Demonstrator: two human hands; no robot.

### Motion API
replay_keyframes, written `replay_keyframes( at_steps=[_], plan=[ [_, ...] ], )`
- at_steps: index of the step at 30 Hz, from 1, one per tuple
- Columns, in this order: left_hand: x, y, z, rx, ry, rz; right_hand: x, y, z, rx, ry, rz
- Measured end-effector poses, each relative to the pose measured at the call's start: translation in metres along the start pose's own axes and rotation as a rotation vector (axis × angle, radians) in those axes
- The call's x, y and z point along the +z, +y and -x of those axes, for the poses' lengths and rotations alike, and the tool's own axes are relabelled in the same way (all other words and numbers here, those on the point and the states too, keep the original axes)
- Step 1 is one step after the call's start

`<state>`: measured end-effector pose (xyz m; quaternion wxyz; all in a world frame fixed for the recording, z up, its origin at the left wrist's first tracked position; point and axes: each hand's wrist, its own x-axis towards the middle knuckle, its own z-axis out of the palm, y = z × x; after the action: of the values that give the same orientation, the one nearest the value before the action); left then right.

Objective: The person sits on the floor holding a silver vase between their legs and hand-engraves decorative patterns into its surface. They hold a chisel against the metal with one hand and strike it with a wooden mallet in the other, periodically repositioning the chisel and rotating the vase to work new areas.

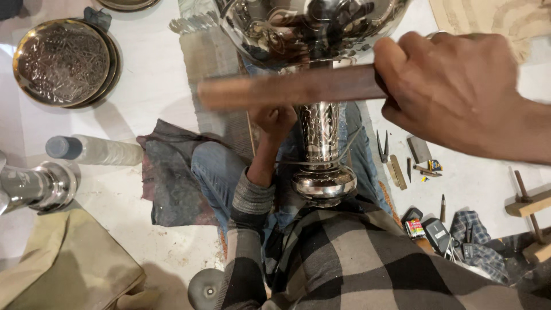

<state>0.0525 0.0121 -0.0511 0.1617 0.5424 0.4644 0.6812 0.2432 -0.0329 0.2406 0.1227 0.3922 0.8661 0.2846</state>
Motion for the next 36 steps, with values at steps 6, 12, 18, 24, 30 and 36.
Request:
replay_keyframes(
  at_steps=[6,12,18,24,30,36],
  plan=[
    [0.001,0.028,-0.01,0.066,0.168,0.548,0.013,0.001,-0.002,0.062,0.028,-0.272],
    [-0.002,0.023,-0.01,0.168,0.25,0.256,0.025,0.007,0.003,0.103,-0.015,-0.407],
    [0.0,0.019,-0.004,0.34,0.333,0.154,0.015,0.009,-0.004,0.069,-0.015,-0.187],
    [0.001,0.027,-0.007,0.196,0.281,0.312,-0.012,0.015,-0.02,-0.063,0.124,-0.263],
    [-0.002,0.036,-0.013,0.2,0.292,0.221,-0.021,0.016,-0.036,-0.073,-0.168,-0.23],
    [0.002,0.032,-0.012,0.2,0.336,0.266,-0.033,0.011,-0.043,-0.173,-0.087,-0.032]
  ],
)
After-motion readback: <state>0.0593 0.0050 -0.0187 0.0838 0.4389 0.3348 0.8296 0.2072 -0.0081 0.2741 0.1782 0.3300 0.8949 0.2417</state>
